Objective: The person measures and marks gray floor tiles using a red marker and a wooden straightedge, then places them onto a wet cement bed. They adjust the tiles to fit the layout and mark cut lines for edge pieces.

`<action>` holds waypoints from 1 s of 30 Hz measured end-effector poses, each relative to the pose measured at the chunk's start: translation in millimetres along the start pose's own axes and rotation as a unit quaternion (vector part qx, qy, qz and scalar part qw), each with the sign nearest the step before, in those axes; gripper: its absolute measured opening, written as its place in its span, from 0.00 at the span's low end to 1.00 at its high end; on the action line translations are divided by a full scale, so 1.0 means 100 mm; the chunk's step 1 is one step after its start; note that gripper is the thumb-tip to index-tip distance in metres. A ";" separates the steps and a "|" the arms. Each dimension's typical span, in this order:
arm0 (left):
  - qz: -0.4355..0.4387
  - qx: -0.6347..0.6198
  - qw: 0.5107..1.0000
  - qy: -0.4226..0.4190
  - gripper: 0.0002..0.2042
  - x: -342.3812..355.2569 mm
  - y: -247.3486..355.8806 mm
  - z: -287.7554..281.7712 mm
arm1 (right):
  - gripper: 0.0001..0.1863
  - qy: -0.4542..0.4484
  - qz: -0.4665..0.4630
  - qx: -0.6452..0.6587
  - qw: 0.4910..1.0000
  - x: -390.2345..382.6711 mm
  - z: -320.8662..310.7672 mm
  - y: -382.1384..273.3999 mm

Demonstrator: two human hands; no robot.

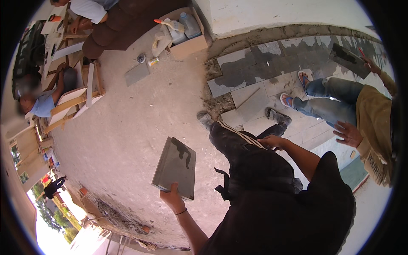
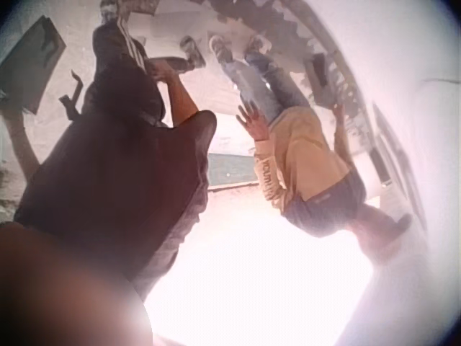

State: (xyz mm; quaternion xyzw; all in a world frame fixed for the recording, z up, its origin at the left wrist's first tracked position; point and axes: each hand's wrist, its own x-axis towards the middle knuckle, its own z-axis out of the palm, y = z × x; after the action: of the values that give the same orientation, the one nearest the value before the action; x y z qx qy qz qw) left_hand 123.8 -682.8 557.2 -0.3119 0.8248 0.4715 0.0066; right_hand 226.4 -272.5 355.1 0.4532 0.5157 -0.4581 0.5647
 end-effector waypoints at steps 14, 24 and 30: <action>0.210 0.323 0.826 -0.411 0.25 2.16 0.07 -0.32 | 0.25 0.213 -0.328 0.059 0.918 -0.51 2.79 -1.63; 0.421 0.398 0.583 -0.570 0.23 2.43 -0.16 1.09 | 0.23 0.401 -0.330 0.306 0.798 -0.40 3.35 -1.81; 0.477 0.421 0.439 -0.634 0.24 2.39 -0.68 2.00 | 0.21 0.456 -0.238 0.466 0.720 0.31 2.95 -1.54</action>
State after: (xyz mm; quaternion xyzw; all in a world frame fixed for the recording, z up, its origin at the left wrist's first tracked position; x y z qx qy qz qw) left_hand -89.9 -672.8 320.8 0.5587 0.7052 0.0612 0.4323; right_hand 125.6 -590.7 335.3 0.6755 0.5232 -0.4977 -0.1488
